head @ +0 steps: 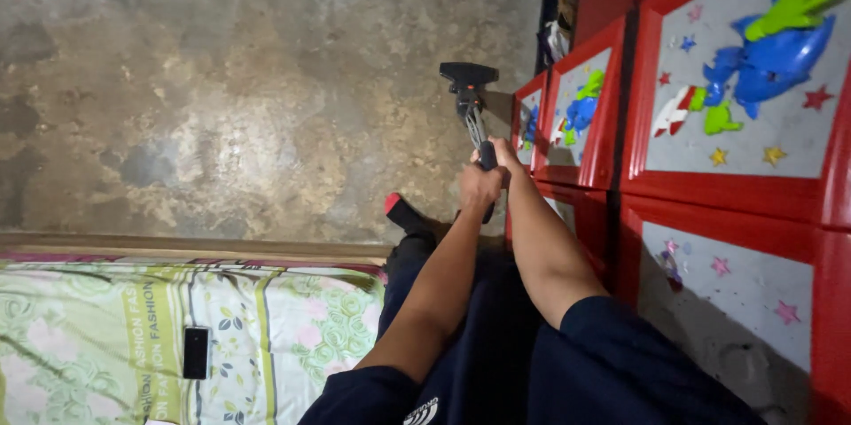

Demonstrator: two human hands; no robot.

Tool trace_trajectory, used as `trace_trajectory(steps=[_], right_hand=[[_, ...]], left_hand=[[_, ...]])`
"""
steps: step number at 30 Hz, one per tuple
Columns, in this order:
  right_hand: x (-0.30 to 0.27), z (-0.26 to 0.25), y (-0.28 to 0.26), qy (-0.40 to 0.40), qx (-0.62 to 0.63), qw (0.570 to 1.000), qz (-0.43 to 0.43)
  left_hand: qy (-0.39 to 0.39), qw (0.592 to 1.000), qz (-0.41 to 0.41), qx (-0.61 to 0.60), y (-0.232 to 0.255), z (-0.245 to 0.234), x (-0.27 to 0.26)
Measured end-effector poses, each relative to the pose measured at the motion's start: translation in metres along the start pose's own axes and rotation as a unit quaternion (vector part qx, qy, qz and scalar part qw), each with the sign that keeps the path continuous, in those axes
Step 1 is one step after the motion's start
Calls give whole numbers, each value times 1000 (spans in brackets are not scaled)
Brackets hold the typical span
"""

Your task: Vacuuming the floor in a bedroom area.

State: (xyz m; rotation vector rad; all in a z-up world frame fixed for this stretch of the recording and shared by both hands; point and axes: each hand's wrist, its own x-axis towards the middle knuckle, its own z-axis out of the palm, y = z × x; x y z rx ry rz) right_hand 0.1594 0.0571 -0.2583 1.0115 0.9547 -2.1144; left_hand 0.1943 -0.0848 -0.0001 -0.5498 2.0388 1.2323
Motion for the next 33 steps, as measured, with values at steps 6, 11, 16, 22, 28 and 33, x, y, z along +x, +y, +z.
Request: trace_trajectory(steps=[6, 11, 16, 22, 28, 33], right_hand=[[-1, -59, 0, -2, 59, 998, -26], [-38, -57, -15, 4, 63, 996, -60], [-23, -92, -13, 8, 116, 992, -53], [21, -150, -14, 80, 33, 991, -102], [-41, -94, -43, 40, 116, 990, -65], [6, -128, -35, 75, -109, 979, -156]], left_hand=[[-10, 1000, 8, -9, 12, 34, -23], [-23, 999, -4, 38, 21, 57, -25], [-32, 999, 24, 37, 23, 71, -27], [-28, 997, 48, 58, 25, 89, -17], [-52, 997, 7, 52, 54, 84, -25], [-10, 999, 23, 19, 35, 94, -1]])
